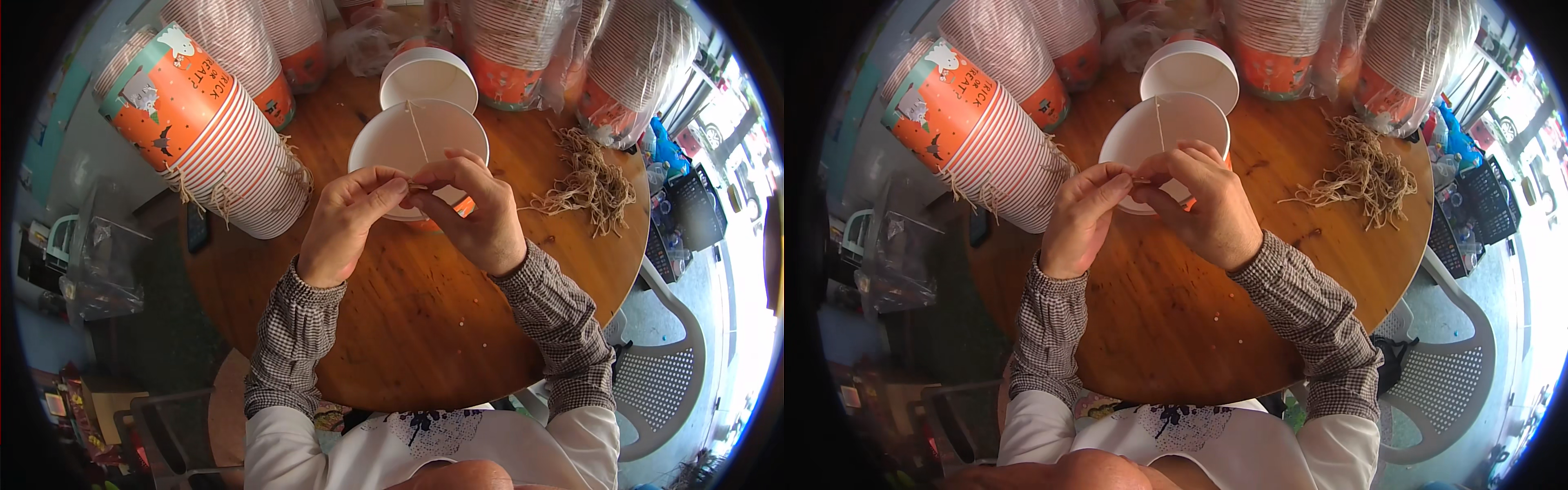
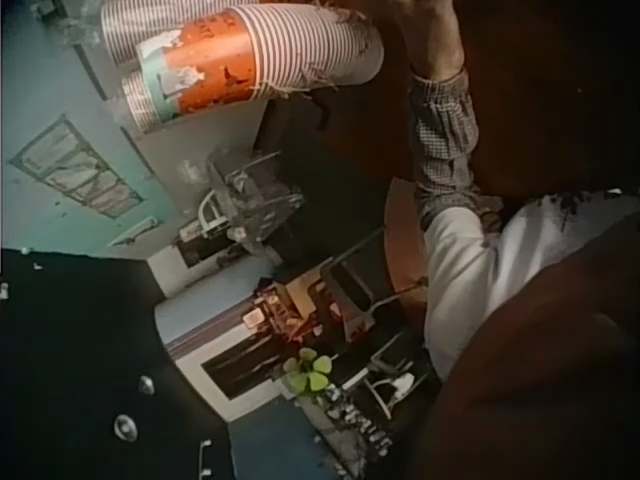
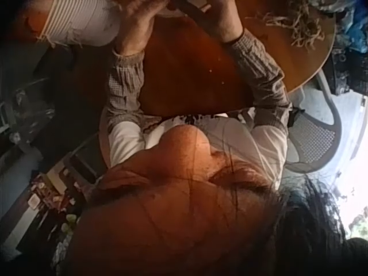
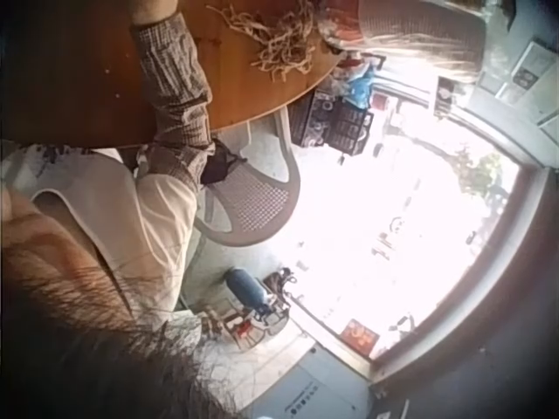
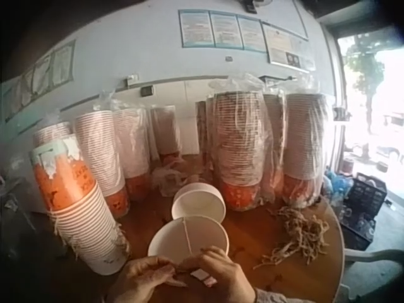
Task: Attaching twine handles to decorative paper buckets.
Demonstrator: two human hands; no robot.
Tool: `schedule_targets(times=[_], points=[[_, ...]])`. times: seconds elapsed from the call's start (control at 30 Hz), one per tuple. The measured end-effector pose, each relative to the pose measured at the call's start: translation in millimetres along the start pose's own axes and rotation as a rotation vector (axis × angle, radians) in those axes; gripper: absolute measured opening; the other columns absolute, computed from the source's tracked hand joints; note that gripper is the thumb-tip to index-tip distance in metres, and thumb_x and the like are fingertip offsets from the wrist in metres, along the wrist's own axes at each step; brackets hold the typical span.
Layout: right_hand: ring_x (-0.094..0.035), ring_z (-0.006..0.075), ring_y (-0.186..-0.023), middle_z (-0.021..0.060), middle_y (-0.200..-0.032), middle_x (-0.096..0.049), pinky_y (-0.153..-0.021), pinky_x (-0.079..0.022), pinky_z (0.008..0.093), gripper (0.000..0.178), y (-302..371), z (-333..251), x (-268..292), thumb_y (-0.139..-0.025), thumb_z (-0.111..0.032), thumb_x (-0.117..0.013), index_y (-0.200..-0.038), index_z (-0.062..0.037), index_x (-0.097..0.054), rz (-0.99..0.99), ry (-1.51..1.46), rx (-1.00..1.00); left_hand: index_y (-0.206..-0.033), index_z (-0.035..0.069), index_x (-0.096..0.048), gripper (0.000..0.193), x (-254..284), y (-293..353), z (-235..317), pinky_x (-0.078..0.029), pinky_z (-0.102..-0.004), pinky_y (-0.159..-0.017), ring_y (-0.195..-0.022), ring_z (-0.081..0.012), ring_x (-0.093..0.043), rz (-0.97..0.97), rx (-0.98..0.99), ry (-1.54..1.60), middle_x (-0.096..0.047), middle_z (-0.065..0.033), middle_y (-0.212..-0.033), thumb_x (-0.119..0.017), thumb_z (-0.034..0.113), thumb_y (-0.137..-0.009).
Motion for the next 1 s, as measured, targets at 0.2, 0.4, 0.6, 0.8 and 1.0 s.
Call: schedule_targets(times=[0.2,0.4,0.6,0.8,1.0], points=[[-0.065,0.0226,-0.081,0.0053,-0.086,-0.068,-0.088,-0.048,0.0378,0.012,3.1,6.1,4.2,-0.08,-0.004,-0.072,-0.09,-0.0046,-0.066,0.028,0.009,-0.041,-0.106,-0.005,-0.062,0.022,-5.2,-0.9,1.3,-0.051,-0.0251,-0.086,-0.091,-0.0108,-0.064,-0.029,-0.002,-0.019,-0.068,-0.0068,-0.096,-0.061,0.014,-0.095],[-0.065,0.0223,-0.087,0.0067,-0.087,-0.068,-0.077,-0.053,0.0322,0.011,7.1,14.6,1.9,-0.081,-0.004,-0.071,-0.091,-0.0035,-0.066,0.054,-0.023,-0.144,-0.104,-0.006,-0.061,0.019,-11.2,0.8,4.2,-0.054,-0.0253,-0.078,-0.09,-0.0108,-0.064,0.01,-0.074,-0.19,-0.068,-0.0062,-0.092,-0.065,0.008,-0.092],[-0.066,0.0204,-0.086,0.0073,-0.087,-0.069,-0.075,-0.054,0.0326,0.011,8.9,21.2,0.1,-0.083,-0.005,-0.071,-0.092,-0.0032,-0.066,0.066,-0.126,-0.262,-0.098,-0.003,-0.062,0.015,-8.1,1.2,9.7,-0.054,-0.0254,-0.073,-0.086,-0.0106,-0.064,0.068,-0.293,-0.472,-0.068,-0.0048,-0.088,-0.068,0.009,-0.089],[-0.067,0.0196,-0.087,0.0075,-0.086,-0.071,-0.075,-0.053,0.0323,0.012,8.6,26.6,5.6,-0.084,-0.004,-0.069,-0.094,-0.0026,-0.064,0.057,-0.089,-0.3,-0.086,0.0,-0.058,0.008,-10.1,5.0,20.7,-0.05,-0.0282,-0.071,-0.078,-0.0127,-0.061,0.085,-0.237,-0.54,-0.064,-0.0046,-0.082,-0.063,0.004,-0.082],[-0.064,0.011,-0.081,0.0053,-0.084,-0.067,-0.075,-0.051,0.0257,0.004,8.2,26.5,4.3,-0.089,0.001,-0.06,-0.093,0.0023,-0.06,0.067,-0.089,-0.298,-0.079,0.002,-0.052,0.008,-15.9,7.7,25.6,-0.049,-0.0321,-0.071,-0.077,-0.0187,-0.059,0.046,-0.32,-0.737,-0.058,-0.0063,-0.077,-0.059,0.001,-0.074]])
Point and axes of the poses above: each hand's wrist, its own y-axis away from the middle knuckle, its own x-axis out of the back of the hand, z = x × y, the point moved 6 cm from there along -y, towards the middle knuckle
